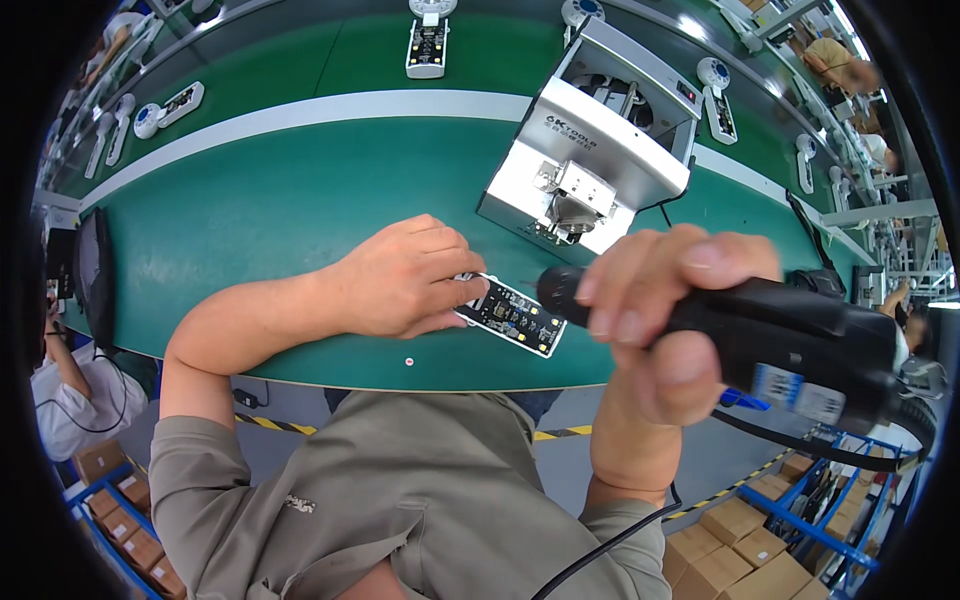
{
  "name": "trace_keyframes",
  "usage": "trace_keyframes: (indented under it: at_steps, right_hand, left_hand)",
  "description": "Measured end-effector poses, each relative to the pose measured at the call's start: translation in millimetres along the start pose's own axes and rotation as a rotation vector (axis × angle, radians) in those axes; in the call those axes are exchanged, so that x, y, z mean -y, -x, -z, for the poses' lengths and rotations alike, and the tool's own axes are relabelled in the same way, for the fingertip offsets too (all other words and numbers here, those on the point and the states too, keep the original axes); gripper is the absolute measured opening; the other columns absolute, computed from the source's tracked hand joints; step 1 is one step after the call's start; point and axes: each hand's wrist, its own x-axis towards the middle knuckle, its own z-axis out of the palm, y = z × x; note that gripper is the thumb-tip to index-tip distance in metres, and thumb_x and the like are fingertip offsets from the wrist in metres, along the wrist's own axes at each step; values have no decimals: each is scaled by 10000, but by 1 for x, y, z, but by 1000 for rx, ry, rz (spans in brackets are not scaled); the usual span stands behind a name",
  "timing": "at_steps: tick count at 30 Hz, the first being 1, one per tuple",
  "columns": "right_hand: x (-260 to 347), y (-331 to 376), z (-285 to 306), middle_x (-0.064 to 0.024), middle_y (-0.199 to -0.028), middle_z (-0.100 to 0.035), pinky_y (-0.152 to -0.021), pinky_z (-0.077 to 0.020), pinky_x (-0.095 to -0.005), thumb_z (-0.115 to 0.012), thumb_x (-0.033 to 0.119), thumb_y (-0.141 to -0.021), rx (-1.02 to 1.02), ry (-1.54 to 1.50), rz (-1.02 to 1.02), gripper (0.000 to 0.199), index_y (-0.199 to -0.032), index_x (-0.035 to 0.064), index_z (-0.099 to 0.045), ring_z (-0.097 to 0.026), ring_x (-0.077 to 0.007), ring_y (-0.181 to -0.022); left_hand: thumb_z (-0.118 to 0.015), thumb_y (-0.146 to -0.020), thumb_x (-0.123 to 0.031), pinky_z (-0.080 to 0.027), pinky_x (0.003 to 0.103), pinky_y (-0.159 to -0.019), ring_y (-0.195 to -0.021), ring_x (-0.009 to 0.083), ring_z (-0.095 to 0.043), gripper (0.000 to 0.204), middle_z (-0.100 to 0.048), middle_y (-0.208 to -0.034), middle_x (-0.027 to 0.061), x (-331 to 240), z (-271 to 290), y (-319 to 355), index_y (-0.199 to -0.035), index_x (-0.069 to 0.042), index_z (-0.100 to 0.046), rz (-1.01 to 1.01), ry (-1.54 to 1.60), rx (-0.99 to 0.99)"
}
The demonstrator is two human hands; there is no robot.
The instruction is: Assembling electronic components using an electric screwdriver on a production line.
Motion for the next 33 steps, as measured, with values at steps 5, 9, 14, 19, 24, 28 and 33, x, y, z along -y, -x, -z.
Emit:
trace_keyframes:
  at_steps: [5, 9, 14, 19, 24, 28, 33]
  right_hand:
    - [-18, 13, 0, -19, -686, -539, -609, -461, -283, -606, 235, -883, 1, 27, -94, 354, -1173, 73, -485, -530, -129, -577]
    - [-21, 13, 4, -20, -681, -538, -606, -462, -281, -604, 235, -883, -22, 34, -122, 348, -1166, 71, -483, -529, -128, -574]
    - [-23, 12, 3, -21, -678, -540, -603, -464, -279, -609, 231, -880, -23, 31, -130, 333, -1145, 73, -483, -530, -127, -571]
    - [-22, 8, -6, -19, -672, -543, -599, -468, -275, -628, 216, -869, -26, 44, -156, 299, -1095, 82, -486, -533, -128, -564]
    - [-23, 6, -13, -16, -665, -546, -593, -470, -270, -645, 198, -858, -42, 53, -195, 265, -1040, 92, -485, -535, -128, -555]
    - [-24, 5, -13, -15, -664, -547, -593, -472, -270, -647, 190, -857, -42, 49, -208, 244, -1016, 95, -487, -535, -129, -553]
    - [-14, -2, -12, -32, -667, -552, -591, -479, -279, -641, 165, -846, -67, 42, -161, 233, -1009, 81, -497, -539, -139, -557]
  left_hand:
    - [-680, -748, -257, -407, 336, -801, -881, 217, -505, 283, -570, -997, 65, 3, -11, -4, -956, -70, -637, -16, -14, -62]
    - [-691, -728, -261, -402, 330, -786, -863, 213, -496, 288, -570, -976, 61, 5, -11, -6, -942, -75, -640, -24, -30, -73]
    - [-696, -717, -256, -401, 325, -782, -858, 211, -495, 292, -570, -974, 60, 6, -11, -6, -940, -77, -639, -26, -34, -77]
    - [-695, -715, -250, -402, 323, -778, -854, 210, -494, 289, -568, -969, 60, 5, -11, -1, -939, -77, -639, -29, -30, -101]
    - [-676, -740, -240, -412, 336, -798, -889, 217, -512, 284, -567, -1015, 69, 5, -7, 2, -961, -67, -634, -27, -9, -76]
    - [-659, -766, -232, -423, 348, -818, -922, 224, -529, 278, -565, -1062, 77, 5, -3, 1, -984, -62, -630, -21, 15, -41]
    - [-661, -771, -232, -425, 345, -817, -909, 221, -528, 270, -560, -1053, 74, 3, -2, -1, -991, -79, -634, -7, 16, -38]
